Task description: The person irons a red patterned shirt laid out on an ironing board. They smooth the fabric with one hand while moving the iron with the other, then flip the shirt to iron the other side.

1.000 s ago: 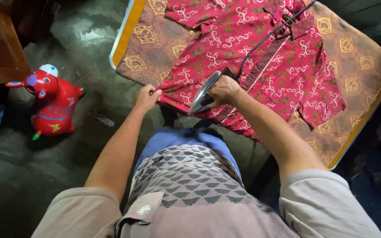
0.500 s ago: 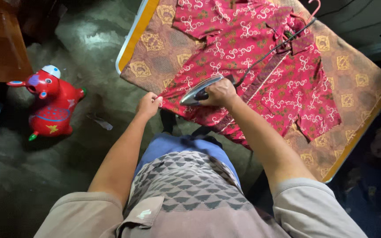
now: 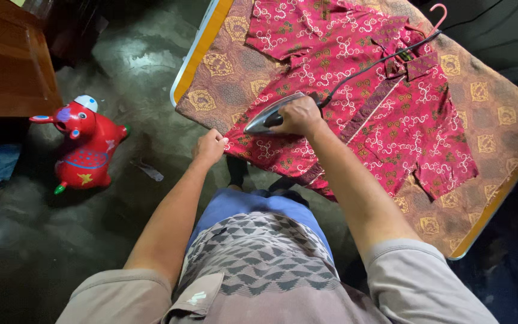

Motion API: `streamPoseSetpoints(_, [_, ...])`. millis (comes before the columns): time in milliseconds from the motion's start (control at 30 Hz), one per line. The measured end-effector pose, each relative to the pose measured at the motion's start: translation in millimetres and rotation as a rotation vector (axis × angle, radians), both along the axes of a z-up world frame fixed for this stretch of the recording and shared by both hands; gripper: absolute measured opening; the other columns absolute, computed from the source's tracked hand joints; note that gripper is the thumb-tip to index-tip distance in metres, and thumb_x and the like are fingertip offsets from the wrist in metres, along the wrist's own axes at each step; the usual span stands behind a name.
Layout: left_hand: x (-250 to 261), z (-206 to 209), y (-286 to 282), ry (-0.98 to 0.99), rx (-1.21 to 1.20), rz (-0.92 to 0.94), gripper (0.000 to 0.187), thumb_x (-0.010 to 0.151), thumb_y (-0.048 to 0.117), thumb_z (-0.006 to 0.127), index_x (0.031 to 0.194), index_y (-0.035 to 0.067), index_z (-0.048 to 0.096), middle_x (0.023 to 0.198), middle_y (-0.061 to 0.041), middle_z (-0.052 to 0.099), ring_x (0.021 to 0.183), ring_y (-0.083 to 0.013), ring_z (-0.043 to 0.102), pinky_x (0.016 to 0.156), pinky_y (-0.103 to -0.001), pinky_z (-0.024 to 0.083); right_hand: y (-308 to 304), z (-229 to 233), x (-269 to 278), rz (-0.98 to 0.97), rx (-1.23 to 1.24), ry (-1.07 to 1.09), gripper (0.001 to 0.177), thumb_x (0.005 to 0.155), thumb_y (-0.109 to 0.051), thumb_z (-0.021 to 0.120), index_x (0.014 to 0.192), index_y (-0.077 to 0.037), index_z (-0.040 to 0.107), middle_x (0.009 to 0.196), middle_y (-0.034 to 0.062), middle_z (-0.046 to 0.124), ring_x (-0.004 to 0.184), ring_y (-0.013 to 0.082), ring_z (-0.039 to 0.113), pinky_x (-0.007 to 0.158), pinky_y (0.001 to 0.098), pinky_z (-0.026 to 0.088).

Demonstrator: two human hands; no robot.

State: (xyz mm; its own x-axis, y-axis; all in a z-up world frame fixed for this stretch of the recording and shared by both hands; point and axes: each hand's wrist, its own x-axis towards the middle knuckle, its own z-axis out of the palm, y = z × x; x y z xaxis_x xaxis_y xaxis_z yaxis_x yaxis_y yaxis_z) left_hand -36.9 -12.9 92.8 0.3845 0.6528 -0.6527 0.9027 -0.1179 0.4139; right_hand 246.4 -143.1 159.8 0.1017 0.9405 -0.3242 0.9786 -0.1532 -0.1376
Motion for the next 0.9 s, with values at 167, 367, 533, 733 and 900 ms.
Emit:
streamPoseSetpoints(167, [-1, -1, 2, 0.006, -0.003, -0.016, 0.027, 0.089, 0.044, 0.072, 0.101, 0.020, 0.072, 0.106, -0.010, 0.076, 0.106, -0.0350, 0.069, 0.092, -0.049, 0.052, 7, 7, -3, -0.202, 0.064, -0.008, 0.061, 0.074, -0.074, 0.073, 0.084, -0.014, 0.081, 0.077, 0.0107, 0.075, 0.075, 0.0280, 0.074, 0.072, 0.0418, 0.056])
streamPoseSetpoints(367, [2, -4, 5, 0.043, 0.008, -0.009, 0.028, 0.089, 0.045, 0.074, 0.099, 0.019, 0.072, 0.108, -0.013, 0.075, 0.107, -0.0360, 0.069, 0.092, -0.050, 0.053, 32, 13, 7, -0.555, 0.064, 0.031, 0.062, 0.073, -0.072, 0.075, 0.097, -0.016, 0.082, 0.086, 0.0119, 0.077, 0.085, 0.0295, 0.074, 0.080, 0.0433, 0.055])
streamPoseSetpoints(533, [3, 3, 1, 0.048, 0.021, -0.002, 0.027, 0.090, 0.045, 0.073, 0.097, 0.019, 0.071, 0.107, -0.012, 0.075, 0.106, -0.0363, 0.069, 0.091, -0.050, 0.053, 39, 8, 11, -0.632, 0.049, 0.044, 0.062, 0.075, -0.072, 0.074, 0.104, -0.017, 0.081, 0.093, 0.0110, 0.077, 0.093, 0.0299, 0.073, 0.084, 0.0436, 0.054])
streamPoseSetpoints(733, [3, 0, 1, 0.064, 0.043, -0.031, 0.026, 0.089, 0.045, 0.073, 0.097, 0.020, 0.070, 0.109, -0.013, 0.073, 0.107, -0.0367, 0.068, 0.091, -0.051, 0.051, 45, 10, 26, -0.550, 0.020, -0.030, 0.068, 0.074, -0.078, 0.072, 0.103, -0.017, 0.080, 0.093, 0.0130, 0.077, 0.090, 0.0311, 0.073, 0.081, 0.0443, 0.054])
streamPoseSetpoints(900, [3, -30, 1, 0.014, 0.093, -0.040, 0.029, 0.089, 0.045, 0.074, 0.097, 0.017, 0.068, 0.106, -0.015, 0.074, 0.106, -0.0378, 0.068, 0.092, -0.051, 0.052, 44, 7, 46, -0.401, 0.033, -0.082, 0.069, 0.078, -0.081, 0.070, 0.098, -0.016, 0.081, 0.089, 0.0106, 0.077, 0.086, 0.0294, 0.075, 0.080, 0.0430, 0.056])
